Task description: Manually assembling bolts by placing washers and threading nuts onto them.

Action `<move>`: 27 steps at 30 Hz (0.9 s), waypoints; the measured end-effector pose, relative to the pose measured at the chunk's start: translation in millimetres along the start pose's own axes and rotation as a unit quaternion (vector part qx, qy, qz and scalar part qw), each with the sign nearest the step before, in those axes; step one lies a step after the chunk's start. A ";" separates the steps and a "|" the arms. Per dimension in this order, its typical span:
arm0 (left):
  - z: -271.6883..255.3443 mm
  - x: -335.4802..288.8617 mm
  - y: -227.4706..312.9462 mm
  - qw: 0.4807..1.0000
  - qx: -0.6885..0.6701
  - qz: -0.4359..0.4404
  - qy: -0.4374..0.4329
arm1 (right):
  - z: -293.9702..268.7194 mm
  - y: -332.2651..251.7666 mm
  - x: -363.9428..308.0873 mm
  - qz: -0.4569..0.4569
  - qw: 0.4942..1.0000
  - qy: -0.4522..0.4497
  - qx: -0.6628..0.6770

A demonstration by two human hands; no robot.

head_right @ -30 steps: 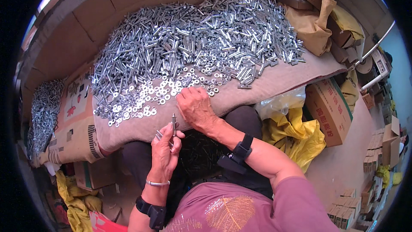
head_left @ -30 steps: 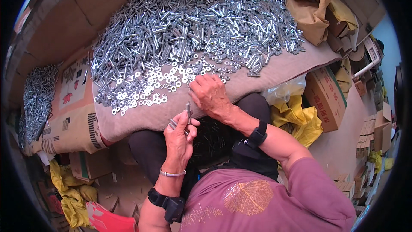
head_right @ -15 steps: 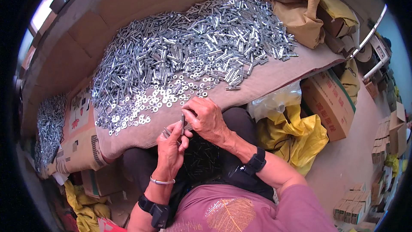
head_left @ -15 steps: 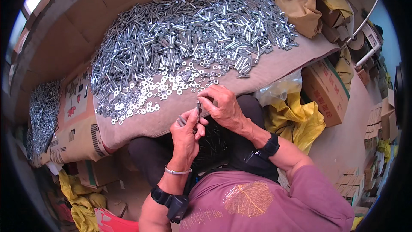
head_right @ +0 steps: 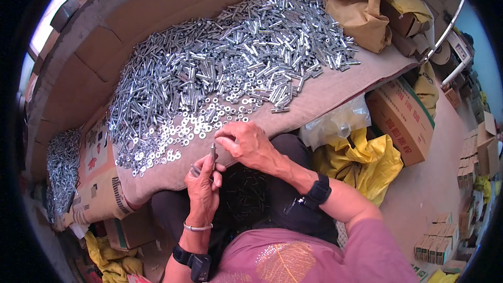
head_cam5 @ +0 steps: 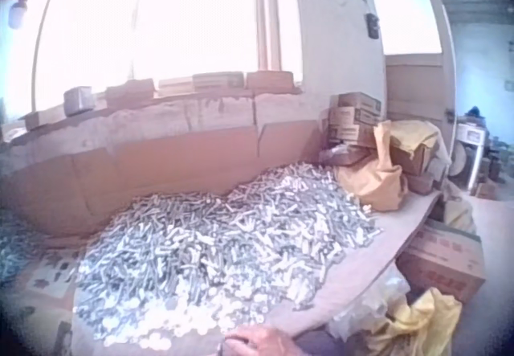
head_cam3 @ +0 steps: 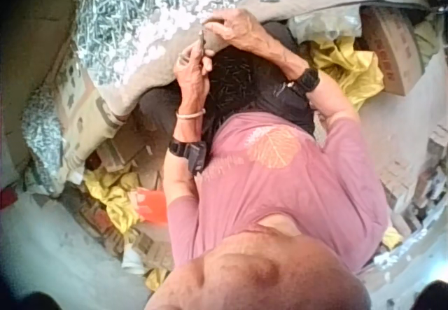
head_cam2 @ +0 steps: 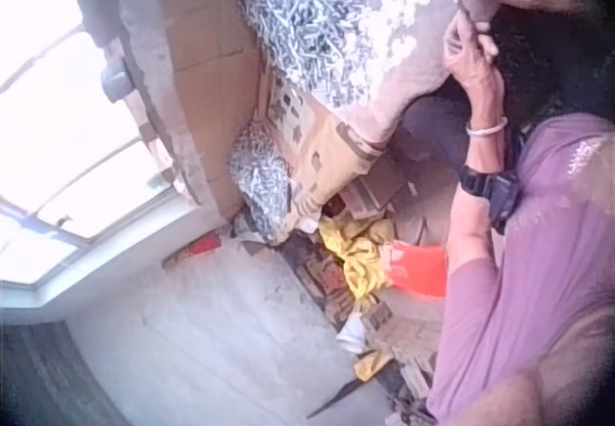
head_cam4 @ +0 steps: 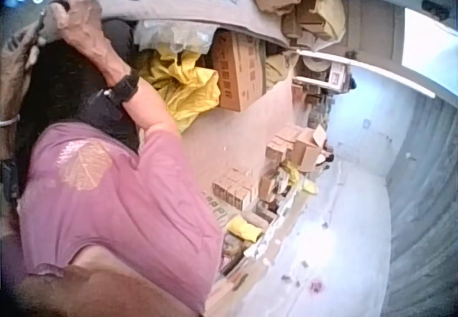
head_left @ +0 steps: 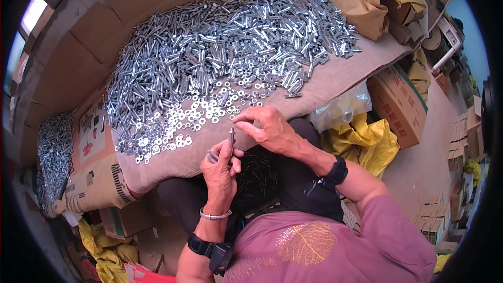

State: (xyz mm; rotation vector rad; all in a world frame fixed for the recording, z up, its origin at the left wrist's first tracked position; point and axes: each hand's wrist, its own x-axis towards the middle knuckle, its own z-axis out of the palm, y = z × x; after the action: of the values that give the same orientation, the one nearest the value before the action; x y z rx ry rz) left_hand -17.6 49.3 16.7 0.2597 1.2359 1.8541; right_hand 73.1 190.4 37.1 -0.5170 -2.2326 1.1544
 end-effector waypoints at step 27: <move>-2.9 -7.0 7.9 0.989 -0.092 -0.096 -0.066 | 9.4 -9.2 -11.9 0.131 0.949 0.014 0.285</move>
State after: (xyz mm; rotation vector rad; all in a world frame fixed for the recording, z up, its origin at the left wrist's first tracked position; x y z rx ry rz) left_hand -19.5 41.1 23.8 0.1536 0.9587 1.7399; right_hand 75.4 172.9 36.7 -0.5859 -1.7156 1.8280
